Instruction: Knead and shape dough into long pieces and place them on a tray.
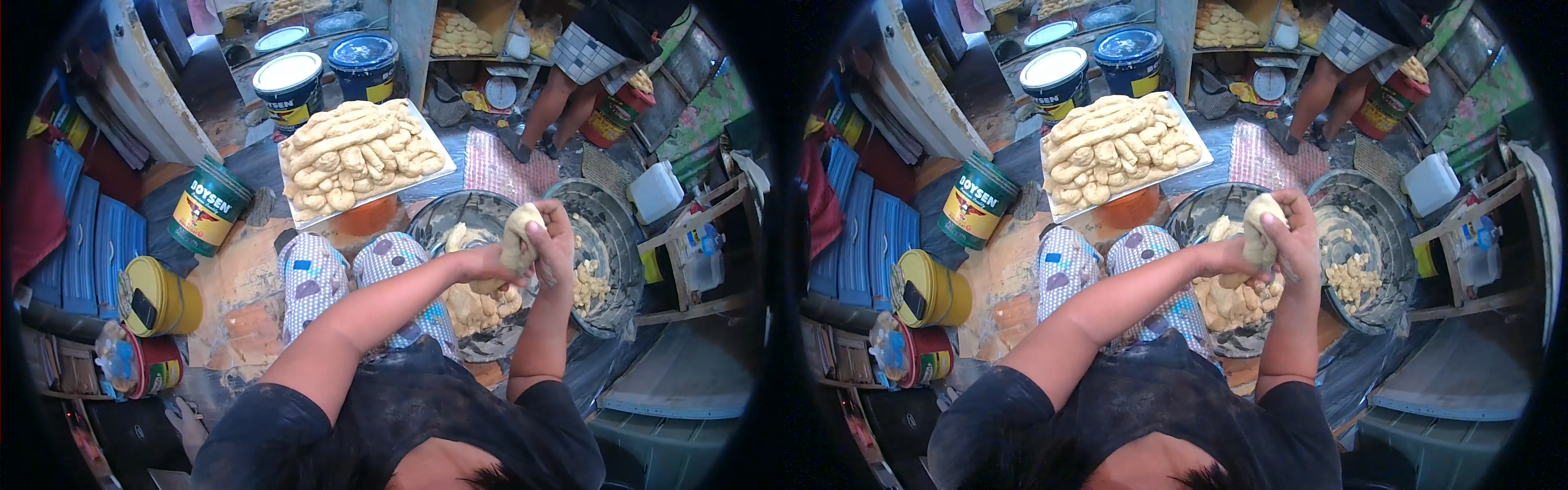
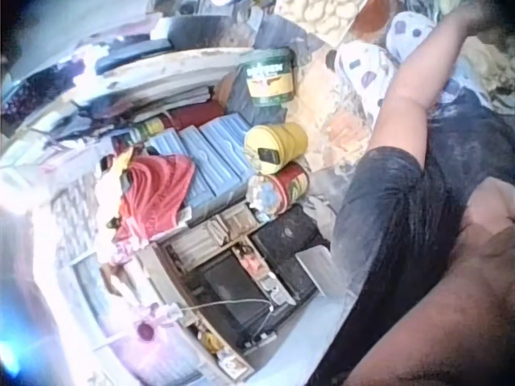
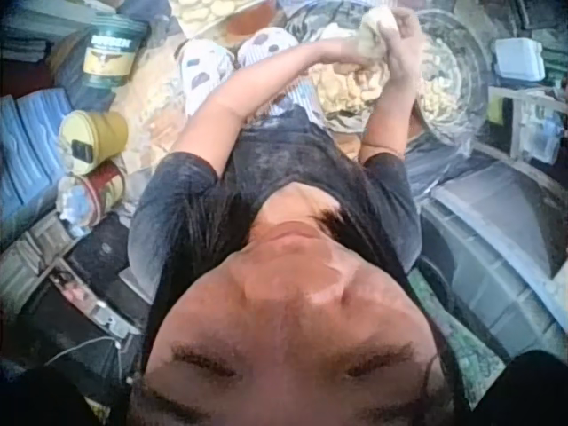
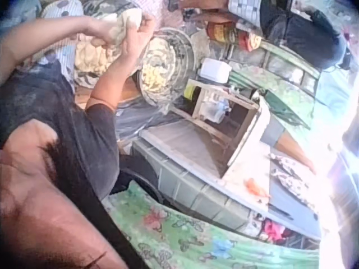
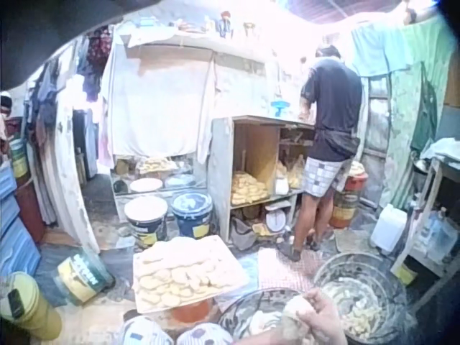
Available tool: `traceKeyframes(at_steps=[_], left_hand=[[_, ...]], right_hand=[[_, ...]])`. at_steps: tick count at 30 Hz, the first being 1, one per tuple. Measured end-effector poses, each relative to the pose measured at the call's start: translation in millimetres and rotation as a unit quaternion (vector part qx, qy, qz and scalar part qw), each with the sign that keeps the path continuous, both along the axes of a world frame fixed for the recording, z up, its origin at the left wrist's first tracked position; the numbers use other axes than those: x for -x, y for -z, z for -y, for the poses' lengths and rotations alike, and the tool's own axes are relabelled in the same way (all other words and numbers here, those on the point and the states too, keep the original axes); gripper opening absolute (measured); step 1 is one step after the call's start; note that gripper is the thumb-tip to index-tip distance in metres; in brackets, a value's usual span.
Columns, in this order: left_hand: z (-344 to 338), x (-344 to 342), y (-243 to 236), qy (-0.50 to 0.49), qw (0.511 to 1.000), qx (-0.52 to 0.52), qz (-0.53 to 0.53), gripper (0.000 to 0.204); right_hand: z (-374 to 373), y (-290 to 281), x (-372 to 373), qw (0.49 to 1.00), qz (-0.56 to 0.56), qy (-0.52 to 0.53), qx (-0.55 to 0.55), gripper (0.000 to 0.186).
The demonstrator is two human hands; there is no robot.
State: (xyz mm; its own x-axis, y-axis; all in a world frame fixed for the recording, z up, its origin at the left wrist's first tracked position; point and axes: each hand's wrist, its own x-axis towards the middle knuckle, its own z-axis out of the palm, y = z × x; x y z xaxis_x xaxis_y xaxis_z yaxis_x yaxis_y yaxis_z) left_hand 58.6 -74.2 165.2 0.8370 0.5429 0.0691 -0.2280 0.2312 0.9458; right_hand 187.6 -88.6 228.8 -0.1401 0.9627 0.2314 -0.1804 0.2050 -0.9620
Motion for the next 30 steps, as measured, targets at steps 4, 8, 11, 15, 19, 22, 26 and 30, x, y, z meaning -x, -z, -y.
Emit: traceKeyframes(at_steps=[4,8,11,15,19,22,26,30], left_hand=[[-12.2,-4.0,-35.6,-0.141,0.981,0.131,0.010,0.028],[-37.4,4.1,-101.4,-0.185,0.967,0.117,0.130,0.025],[-59.9,43.2,-166.3,-0.286,0.948,0.047,0.127,0.021],[-104.1,103.9,-214.8,-0.355,0.916,0.051,0.178,0.023],[-155.3,176.4,-229.7,-0.404,0.890,0.014,0.212,0.014],[-185.1,235.2,-224.8,-0.495,0.865,-0.020,0.082,0.012],[-232.6,289.8,-212.9,-0.516,0.836,-0.175,0.064,0.007],[-254.9,313.1,-207.5,-0.530,0.823,-0.138,0.151,0.010]], right_hand=[[-11.3,12.8,2.2,0.990,-0.010,0.084,-0.111,0.049],[-26.0,86.5,2.4,0.988,-0.056,0.020,0.145,0.044],[-4.4,174.4,17.3,0.972,0.203,-0.077,0.093,0.021],[-10.9,234.9,33.9,0.962,0.157,-0.171,0.142,0.021],[-37.0,244.9,43.5,0.966,0.105,-0.144,0.190,0.023],[-59.8,162.2,84.2,0.969,0.044,-0.155,0.188,0.036],[-123.3,95.0,135.5,0.965,-0.057,-0.220,0.132,0.049],[-181.6,46.2,209.2,0.990,-0.090,-0.084,0.063,0.040]])
